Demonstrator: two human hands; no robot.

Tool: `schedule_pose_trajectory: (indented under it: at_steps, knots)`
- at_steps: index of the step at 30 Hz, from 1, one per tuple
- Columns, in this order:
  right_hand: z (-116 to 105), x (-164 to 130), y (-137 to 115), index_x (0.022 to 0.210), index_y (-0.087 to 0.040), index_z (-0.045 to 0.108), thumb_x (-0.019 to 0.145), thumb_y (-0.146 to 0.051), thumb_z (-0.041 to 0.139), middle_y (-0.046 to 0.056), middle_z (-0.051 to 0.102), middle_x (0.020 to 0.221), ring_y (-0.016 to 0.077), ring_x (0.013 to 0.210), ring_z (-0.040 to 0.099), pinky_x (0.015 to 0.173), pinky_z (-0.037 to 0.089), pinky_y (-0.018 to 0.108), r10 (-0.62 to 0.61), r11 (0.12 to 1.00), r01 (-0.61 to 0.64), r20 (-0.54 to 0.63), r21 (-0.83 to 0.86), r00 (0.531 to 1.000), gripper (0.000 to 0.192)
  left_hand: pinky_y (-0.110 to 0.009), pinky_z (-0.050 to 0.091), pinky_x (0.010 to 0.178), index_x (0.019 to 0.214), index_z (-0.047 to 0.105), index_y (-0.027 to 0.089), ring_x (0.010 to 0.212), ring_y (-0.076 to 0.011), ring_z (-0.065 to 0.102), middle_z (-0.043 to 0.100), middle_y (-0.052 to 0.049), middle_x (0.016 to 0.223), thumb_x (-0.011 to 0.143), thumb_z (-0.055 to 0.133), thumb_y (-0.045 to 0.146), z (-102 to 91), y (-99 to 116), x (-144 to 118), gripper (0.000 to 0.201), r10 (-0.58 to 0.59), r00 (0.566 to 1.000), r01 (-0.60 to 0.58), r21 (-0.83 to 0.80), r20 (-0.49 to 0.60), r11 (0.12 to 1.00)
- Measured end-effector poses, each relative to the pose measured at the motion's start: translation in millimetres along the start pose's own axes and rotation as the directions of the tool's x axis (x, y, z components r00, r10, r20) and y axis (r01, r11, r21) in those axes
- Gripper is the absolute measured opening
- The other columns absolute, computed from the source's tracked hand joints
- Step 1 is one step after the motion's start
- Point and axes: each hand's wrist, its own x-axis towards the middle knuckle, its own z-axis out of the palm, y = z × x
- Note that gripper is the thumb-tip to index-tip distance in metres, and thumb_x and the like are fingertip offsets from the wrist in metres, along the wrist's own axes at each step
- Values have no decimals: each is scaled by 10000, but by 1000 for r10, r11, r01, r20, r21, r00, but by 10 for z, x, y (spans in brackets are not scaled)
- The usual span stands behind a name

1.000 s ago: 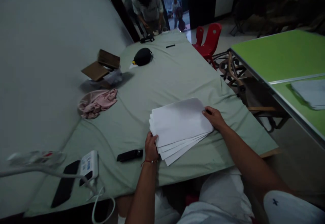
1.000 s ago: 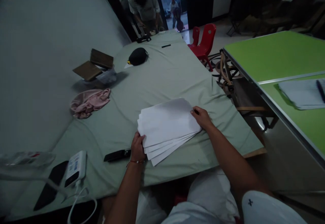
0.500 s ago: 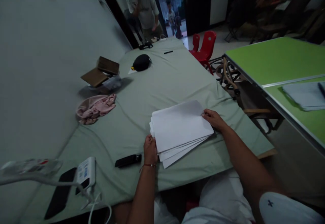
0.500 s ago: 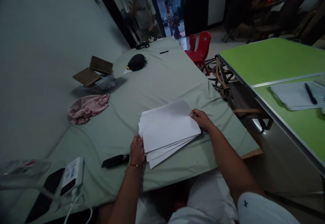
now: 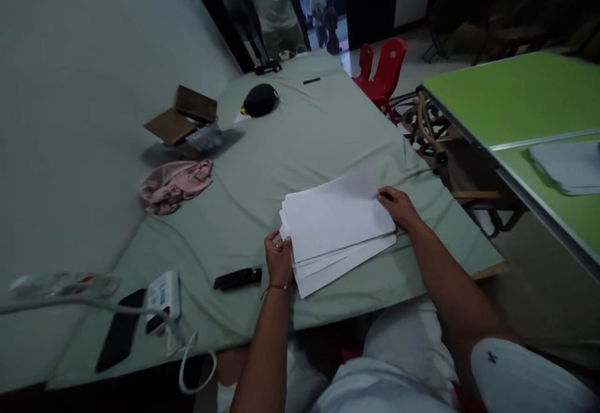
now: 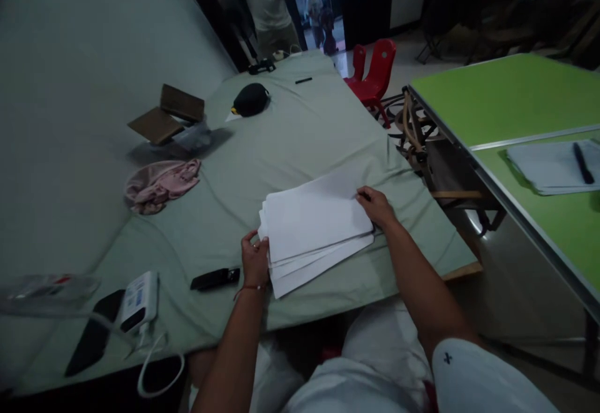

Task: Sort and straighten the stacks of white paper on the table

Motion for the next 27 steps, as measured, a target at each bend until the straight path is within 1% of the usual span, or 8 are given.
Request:
schedule_pose_trajectory:
  at_steps: [3,6,11,13,15,19,23,27]
  knots:
    - [-3,28,45,936,-208,687,794,-451,608,33,683,829,199,766,595,754,492,341,-25,999,24,-45,-23,999,292,-240,487,591,1235,419,230,624,-146,657,725,6,798,691,827,415,22,6,-5,704,17,1000,-15,-85,23,996]
    - [-3,58,75,927,-203,683,785,-432,611,34,675,810,198,751,589,756,495,347,-37,998,34,-69,-53,997,279,-229,472,571,1248,399,239,596,-136,646,718,20,784,689,837,407,34,5,-10,730,27,999,-23,-111,42,994]
    - [-48,63,55,900,-202,687,772,-397,622,39,700,842,208,810,608,804,504,352,-45,998,40,-88,-56,995,242,-225,462,573,1227,425,233,602,-125,628,707,30,787,739,794,380,18,-4,-18,629,45,998,-41,-103,45,994]
    - [-79,58,43,910,-197,687,772,-398,625,38,696,845,205,812,604,793,499,344,-24,999,21,-96,-36,995,251,-229,469,591,1214,440,232,626,-123,632,711,16,828,770,757,370,9,-8,-17,562,48,998,-44,-117,36,992]
    - [-105,53,35,928,-194,684,772,-404,627,30,680,824,197,784,589,763,491,336,8,1000,-10,-82,-15,997,268,-233,473,606,1225,444,239,645,-125,642,709,10,862,781,735,348,5,-10,-12,542,41,999,-37,-140,31,990]
    - [-116,54,33,937,-195,689,759,-391,640,29,676,816,196,779,579,762,487,335,46,999,-47,-43,-22,998,269,-231,461,592,1270,426,265,612,-120,626,700,21,868,735,754,315,5,-9,1,629,4,999,3,-163,40,987]
    - [-99,63,43,950,-189,706,794,-386,616,46,702,834,207,788,604,767,499,340,40,994,-42,-24,-99,999,268,-223,456,590,1254,434,254,603,-117,619,678,43,797,717,766,320,4,-4,-4,634,2,999,5,-179,39,984]
    - [-65,46,47,970,-186,704,841,-319,569,93,742,905,247,856,653,832,506,374,-9,952,-19,-89,-307,996,230,-228,460,580,1251,423,245,598,-124,625,712,26,819,734,754,325,18,-1,-20,619,-3,999,8,-156,35,988]
